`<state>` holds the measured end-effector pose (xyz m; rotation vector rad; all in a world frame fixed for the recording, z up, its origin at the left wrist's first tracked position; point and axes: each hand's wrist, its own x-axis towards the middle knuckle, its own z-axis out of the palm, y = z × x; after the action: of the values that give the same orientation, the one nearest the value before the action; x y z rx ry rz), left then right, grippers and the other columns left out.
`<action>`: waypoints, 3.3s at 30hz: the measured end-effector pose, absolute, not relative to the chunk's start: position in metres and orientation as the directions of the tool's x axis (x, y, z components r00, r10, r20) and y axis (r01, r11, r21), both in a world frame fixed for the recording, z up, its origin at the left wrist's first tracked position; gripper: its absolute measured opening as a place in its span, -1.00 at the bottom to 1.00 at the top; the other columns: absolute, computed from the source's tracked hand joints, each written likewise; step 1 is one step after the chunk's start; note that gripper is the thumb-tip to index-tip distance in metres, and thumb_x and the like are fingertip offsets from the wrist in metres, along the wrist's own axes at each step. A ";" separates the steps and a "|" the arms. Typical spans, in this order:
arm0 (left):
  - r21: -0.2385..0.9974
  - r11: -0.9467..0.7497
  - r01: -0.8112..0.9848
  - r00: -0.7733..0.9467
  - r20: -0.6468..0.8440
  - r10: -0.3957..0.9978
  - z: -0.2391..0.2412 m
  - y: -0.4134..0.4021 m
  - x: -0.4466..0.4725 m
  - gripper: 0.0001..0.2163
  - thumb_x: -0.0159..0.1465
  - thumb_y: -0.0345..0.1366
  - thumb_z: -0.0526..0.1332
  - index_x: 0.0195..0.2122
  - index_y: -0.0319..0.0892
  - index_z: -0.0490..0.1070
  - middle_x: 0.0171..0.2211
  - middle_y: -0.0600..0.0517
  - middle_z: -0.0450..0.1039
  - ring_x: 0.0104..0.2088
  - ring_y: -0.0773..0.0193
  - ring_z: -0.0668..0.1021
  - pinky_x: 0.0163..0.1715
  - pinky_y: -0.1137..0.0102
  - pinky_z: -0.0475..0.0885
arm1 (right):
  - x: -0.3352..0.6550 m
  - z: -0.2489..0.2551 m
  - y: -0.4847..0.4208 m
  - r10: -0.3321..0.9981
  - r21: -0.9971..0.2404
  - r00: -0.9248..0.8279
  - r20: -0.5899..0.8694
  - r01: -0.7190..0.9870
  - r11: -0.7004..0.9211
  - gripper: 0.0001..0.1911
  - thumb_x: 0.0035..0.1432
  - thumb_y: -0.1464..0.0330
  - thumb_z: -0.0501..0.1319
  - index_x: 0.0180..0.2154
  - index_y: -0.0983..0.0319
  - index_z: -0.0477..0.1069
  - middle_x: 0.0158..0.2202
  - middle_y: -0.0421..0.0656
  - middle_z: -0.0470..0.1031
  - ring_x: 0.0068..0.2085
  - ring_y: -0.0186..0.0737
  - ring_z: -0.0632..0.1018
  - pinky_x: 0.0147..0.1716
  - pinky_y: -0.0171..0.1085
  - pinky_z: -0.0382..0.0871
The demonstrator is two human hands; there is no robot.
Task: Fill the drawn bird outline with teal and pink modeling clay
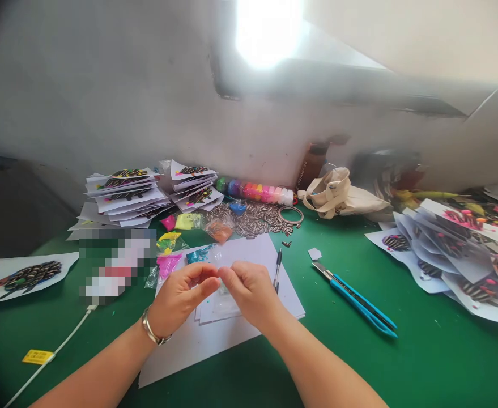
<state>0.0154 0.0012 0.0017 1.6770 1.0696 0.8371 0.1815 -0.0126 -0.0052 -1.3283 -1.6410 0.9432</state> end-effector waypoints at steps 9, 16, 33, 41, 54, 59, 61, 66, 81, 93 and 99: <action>0.985 -0.069 0.156 0.308 0.018 0.951 -0.002 0.007 0.014 -0.80 0.19 -0.14 0.22 -0.34 -0.18 0.39 -0.45 0.08 0.36 -0.42 0.31 0.40 -0.39 0.42 0.35 | 0.187 -0.001 -0.009 0.970 -0.978 -0.244 -0.007 0.204 0.045 -0.71 0.23 0.21 0.07 -0.44 0.23 0.36 -0.45 -0.23 0.36 -0.36 -0.30 0.36 -0.35 -0.34 0.20; 0.986 -0.035 0.166 0.360 -0.027 0.932 0.003 0.005 0.013 -0.75 0.20 -0.10 0.20 -0.43 -0.20 0.36 -0.55 0.12 0.29 -0.52 0.36 0.36 -0.50 0.45 0.31 | 0.184 -0.008 -0.009 0.988 -0.942 -0.150 0.036 0.326 0.084 -0.57 0.17 0.17 0.13 -0.64 0.24 0.16 -0.62 -0.31 0.09 -0.52 -0.39 0.15 -0.53 -0.35 0.02; 0.967 -0.076 0.241 0.262 0.010 0.965 0.002 0.007 0.013 -0.72 0.17 -0.05 0.21 -0.50 -0.17 0.34 -0.59 0.13 0.28 -0.55 0.36 0.33 -0.53 0.46 0.27 | 0.187 -0.010 -0.005 0.986 -0.969 -0.103 -0.134 -0.193 -0.152 -0.83 0.01 0.28 0.32 -0.38 0.24 0.44 -0.52 -0.26 0.39 -0.46 -0.38 0.37 -0.44 -0.36 0.22; 0.991 0.081 0.109 0.283 -0.109 0.953 -0.004 0.007 0.013 -0.45 0.18 0.24 -0.02 -0.51 -0.19 0.35 -0.61 0.04 0.38 -0.54 0.27 0.46 -0.52 0.42 0.33 | 0.185 -0.008 -0.007 1.000 -0.990 -0.027 -0.016 -0.143 -0.020 -0.79 0.10 0.22 0.26 -0.44 0.24 0.43 -0.58 -0.28 0.35 -0.50 -0.39 0.33 -0.48 -0.37 0.20; 0.993 0.109 0.047 0.240 -0.117 0.964 -0.003 0.017 0.008 -0.64 0.15 0.03 0.22 -0.35 -0.24 0.44 -0.49 0.05 0.44 -0.48 0.30 0.51 -0.44 0.40 0.42 | 0.187 -0.002 -0.007 0.968 -0.956 -0.220 -0.120 -0.237 -0.172 -0.85 0.09 0.33 0.22 -0.32 0.28 0.48 -0.47 -0.16 0.45 -0.43 -0.30 0.44 -0.34 -0.28 0.32; 0.974 -0.059 0.217 0.209 0.012 0.978 -0.003 0.015 0.007 -0.66 0.19 -0.02 0.19 -0.23 -0.21 0.45 -0.43 0.04 0.48 -0.42 0.25 0.52 -0.37 0.37 0.45 | 0.183 0.002 -0.010 0.985 -0.982 -0.161 -0.067 -0.164 -0.093 -0.89 0.07 0.36 0.21 -0.36 0.26 0.47 -0.49 -0.20 0.43 -0.43 -0.31 0.42 -0.36 -0.29 0.31; 0.963 -0.094 0.252 0.209 0.040 0.977 -0.002 0.015 0.006 -0.67 0.21 -0.03 0.18 -0.24 -0.21 0.45 -0.45 0.04 0.47 -0.43 0.26 0.52 -0.38 0.37 0.44 | 0.182 0.004 -0.010 0.982 -0.984 -0.175 -0.066 -0.153 -0.093 -0.90 0.07 0.37 0.20 -0.37 0.26 0.47 -0.49 -0.20 0.42 -0.42 -0.31 0.42 -0.36 -0.29 0.31; 0.949 -0.105 0.296 0.181 0.052 0.982 -0.002 0.017 0.002 -0.63 0.23 -0.02 0.16 -0.11 -0.22 0.40 -0.36 -0.03 0.49 -0.33 0.19 0.54 -0.32 0.32 0.46 | 0.183 0.002 -0.009 0.975 -0.981 -0.208 -0.072 -0.160 -0.107 -0.89 0.10 0.36 0.19 -0.34 0.25 0.46 -0.43 -0.17 0.47 -0.39 -0.30 0.45 -0.29 -0.25 0.33; 0.843 -0.344 0.414 0.281 0.241 0.929 0.000 -0.005 0.016 -0.88 0.23 -0.24 0.21 -0.26 -0.10 0.48 -0.35 0.05 0.54 -0.39 0.25 0.52 -0.36 0.39 0.43 | 0.177 -0.003 -0.016 0.957 -0.958 -0.229 0.178 0.180 0.221 -0.78 0.23 0.28 0.09 -0.36 0.18 0.47 -0.41 -0.18 0.45 -0.35 -0.25 0.42 -0.33 -0.29 0.30; 0.963 -0.117 0.241 0.141 0.085 0.986 0.011 -0.006 0.015 -0.87 0.17 -0.23 0.22 -0.34 -0.15 0.48 -0.38 0.02 0.51 -0.35 0.22 0.49 -0.34 0.39 0.41 | 0.172 -0.012 -0.018 0.975 -0.819 -0.070 0.212 0.532 0.216 -0.84 0.05 0.49 0.07 -0.40 0.18 0.39 -0.51 -0.25 0.36 -0.47 -0.31 0.31 -0.47 -0.34 0.16; 0.999 0.050 0.012 0.331 -0.051 0.942 0.017 -0.007 0.017 -0.84 0.17 -0.18 0.23 -0.38 -0.16 0.35 -0.45 0.09 0.33 -0.41 0.32 0.41 -0.39 0.44 0.35 | 0.173 -0.005 -0.015 0.993 -0.955 -0.031 0.118 0.272 0.122 -0.80 0.19 0.35 0.03 -0.47 0.20 0.31 -0.49 -0.24 0.29 -0.40 -0.29 0.34 -0.41 -0.34 0.20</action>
<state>0.0170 -0.0073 0.0174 1.3153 0.9837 0.9198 0.1726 -0.0151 -0.0052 -1.3078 -1.4749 0.9845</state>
